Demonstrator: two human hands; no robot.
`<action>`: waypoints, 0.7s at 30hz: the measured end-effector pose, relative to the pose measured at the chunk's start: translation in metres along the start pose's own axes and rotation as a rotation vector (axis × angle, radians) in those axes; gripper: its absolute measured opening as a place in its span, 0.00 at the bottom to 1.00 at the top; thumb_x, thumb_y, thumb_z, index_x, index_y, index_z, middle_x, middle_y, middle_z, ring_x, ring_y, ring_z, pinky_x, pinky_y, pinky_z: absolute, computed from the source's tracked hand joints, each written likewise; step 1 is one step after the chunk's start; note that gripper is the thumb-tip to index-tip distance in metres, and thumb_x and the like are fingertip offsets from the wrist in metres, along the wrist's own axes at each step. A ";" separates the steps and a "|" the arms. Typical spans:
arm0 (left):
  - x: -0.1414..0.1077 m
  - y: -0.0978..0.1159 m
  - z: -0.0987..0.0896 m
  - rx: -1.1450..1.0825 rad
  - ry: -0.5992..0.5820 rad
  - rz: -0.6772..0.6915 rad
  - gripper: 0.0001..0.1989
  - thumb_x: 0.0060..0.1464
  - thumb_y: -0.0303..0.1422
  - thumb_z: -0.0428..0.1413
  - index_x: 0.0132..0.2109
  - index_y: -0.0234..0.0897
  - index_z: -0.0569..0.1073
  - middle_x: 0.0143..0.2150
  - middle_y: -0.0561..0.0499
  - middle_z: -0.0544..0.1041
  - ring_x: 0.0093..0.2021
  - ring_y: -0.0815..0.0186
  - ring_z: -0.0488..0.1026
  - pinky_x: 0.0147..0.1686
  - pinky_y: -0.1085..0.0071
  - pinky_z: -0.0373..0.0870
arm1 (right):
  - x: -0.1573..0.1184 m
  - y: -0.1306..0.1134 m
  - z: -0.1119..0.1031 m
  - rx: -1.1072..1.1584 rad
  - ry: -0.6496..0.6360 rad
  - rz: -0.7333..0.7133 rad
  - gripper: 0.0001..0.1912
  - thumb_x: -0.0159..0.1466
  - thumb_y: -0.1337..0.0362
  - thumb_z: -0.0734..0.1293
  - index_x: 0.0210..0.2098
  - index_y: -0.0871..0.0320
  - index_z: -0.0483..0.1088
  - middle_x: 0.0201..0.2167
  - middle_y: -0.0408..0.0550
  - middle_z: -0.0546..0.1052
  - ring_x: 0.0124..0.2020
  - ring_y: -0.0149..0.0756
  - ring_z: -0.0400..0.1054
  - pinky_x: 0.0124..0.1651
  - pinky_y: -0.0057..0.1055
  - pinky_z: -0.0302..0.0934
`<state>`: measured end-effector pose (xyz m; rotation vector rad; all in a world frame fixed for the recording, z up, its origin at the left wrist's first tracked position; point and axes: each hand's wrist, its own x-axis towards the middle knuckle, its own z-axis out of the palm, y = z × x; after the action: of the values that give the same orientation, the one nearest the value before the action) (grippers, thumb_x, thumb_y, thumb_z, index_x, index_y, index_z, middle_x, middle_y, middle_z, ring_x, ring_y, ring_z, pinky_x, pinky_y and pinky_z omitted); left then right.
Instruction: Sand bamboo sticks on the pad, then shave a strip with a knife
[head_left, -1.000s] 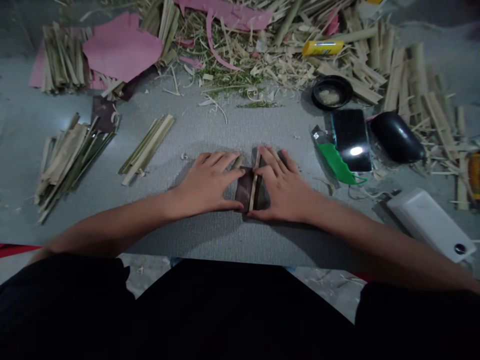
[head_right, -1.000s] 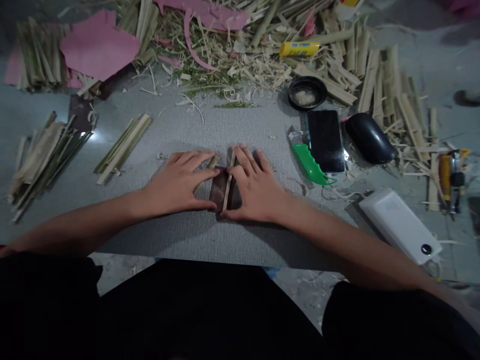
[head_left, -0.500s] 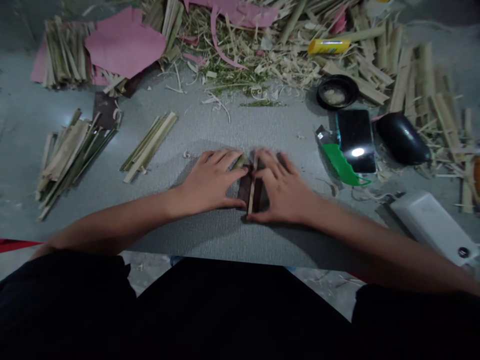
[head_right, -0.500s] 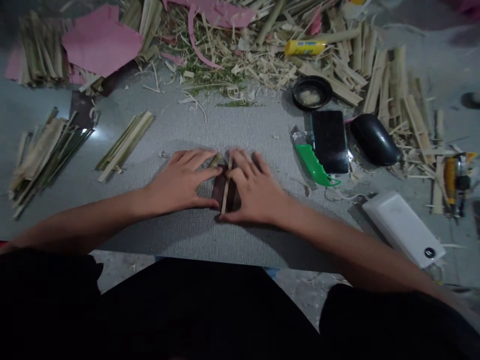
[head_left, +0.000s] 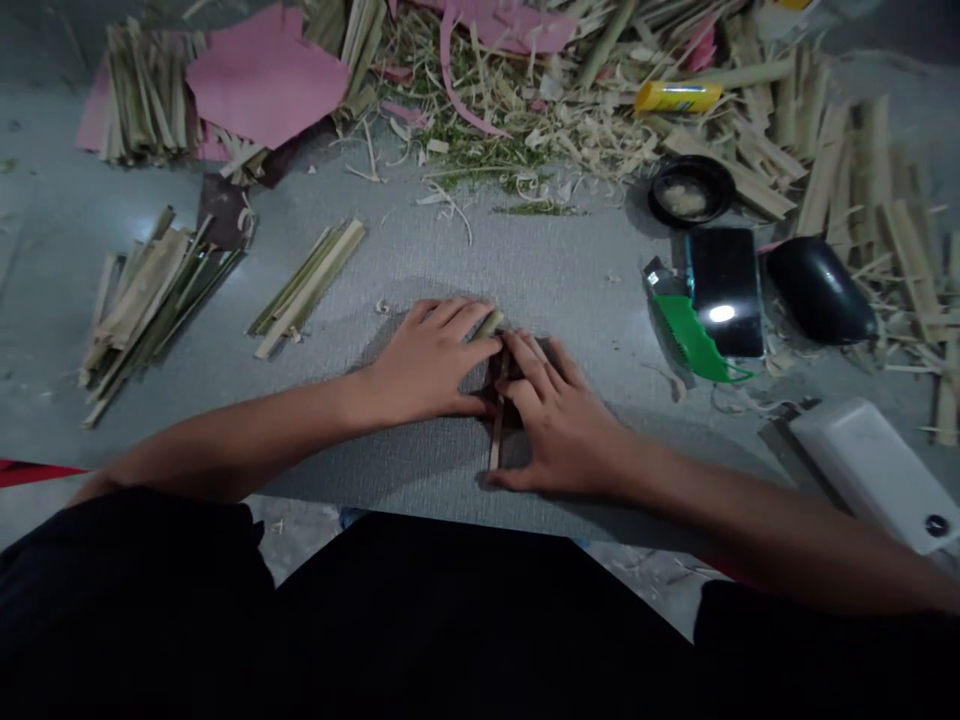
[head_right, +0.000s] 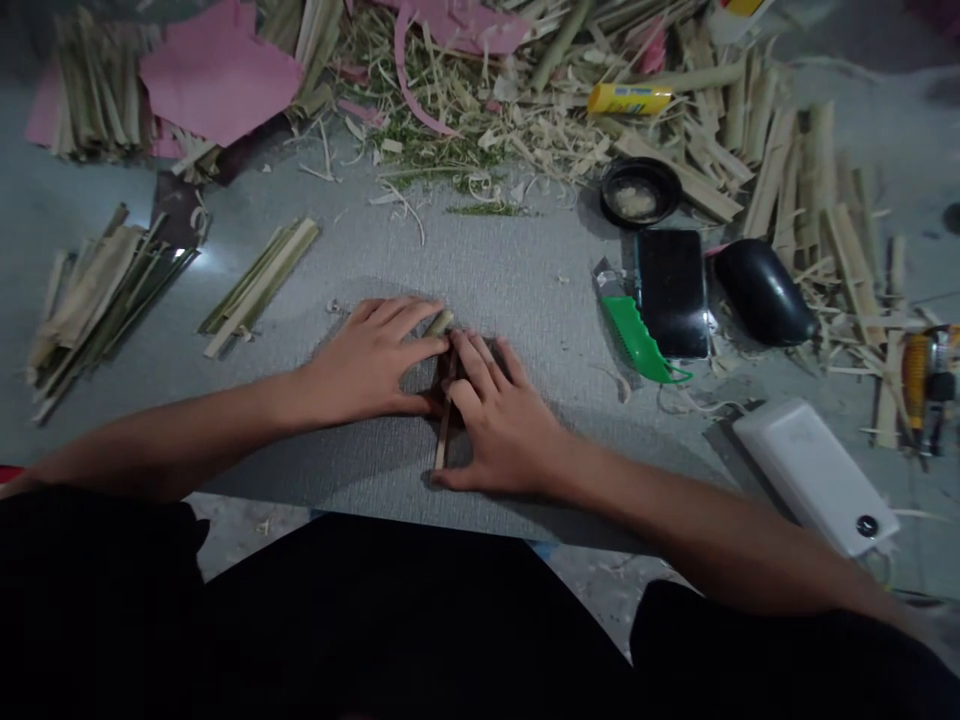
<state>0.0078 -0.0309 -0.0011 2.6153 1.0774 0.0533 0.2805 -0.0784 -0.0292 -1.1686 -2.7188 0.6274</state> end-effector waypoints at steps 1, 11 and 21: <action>0.000 0.000 0.000 -0.005 -0.002 -0.001 0.39 0.67 0.56 0.74 0.76 0.43 0.81 0.86 0.33 0.69 0.84 0.32 0.65 0.80 0.35 0.63 | 0.000 -0.001 0.000 0.006 0.003 0.001 0.55 0.59 0.28 0.84 0.67 0.64 0.76 0.90 0.82 0.50 0.92 0.81 0.41 0.90 0.78 0.36; 0.000 -0.003 0.003 -0.016 -0.009 0.017 0.40 0.68 0.58 0.72 0.77 0.42 0.80 0.87 0.33 0.67 0.85 0.33 0.63 0.82 0.35 0.61 | 0.005 0.004 -0.004 0.010 0.051 0.067 0.57 0.59 0.27 0.83 0.70 0.62 0.74 0.91 0.79 0.51 0.92 0.82 0.42 0.89 0.83 0.37; 0.001 -0.004 0.003 -0.024 -0.022 0.039 0.43 0.69 0.58 0.72 0.78 0.37 0.79 0.87 0.30 0.66 0.85 0.32 0.63 0.83 0.34 0.60 | 0.005 0.005 -0.002 -0.019 0.069 0.089 0.58 0.60 0.28 0.82 0.72 0.66 0.74 0.90 0.81 0.50 0.92 0.80 0.39 0.89 0.82 0.37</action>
<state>0.0067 -0.0284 -0.0053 2.6095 1.0128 0.0463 0.2807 -0.0710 -0.0300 -1.2963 -2.6342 0.5626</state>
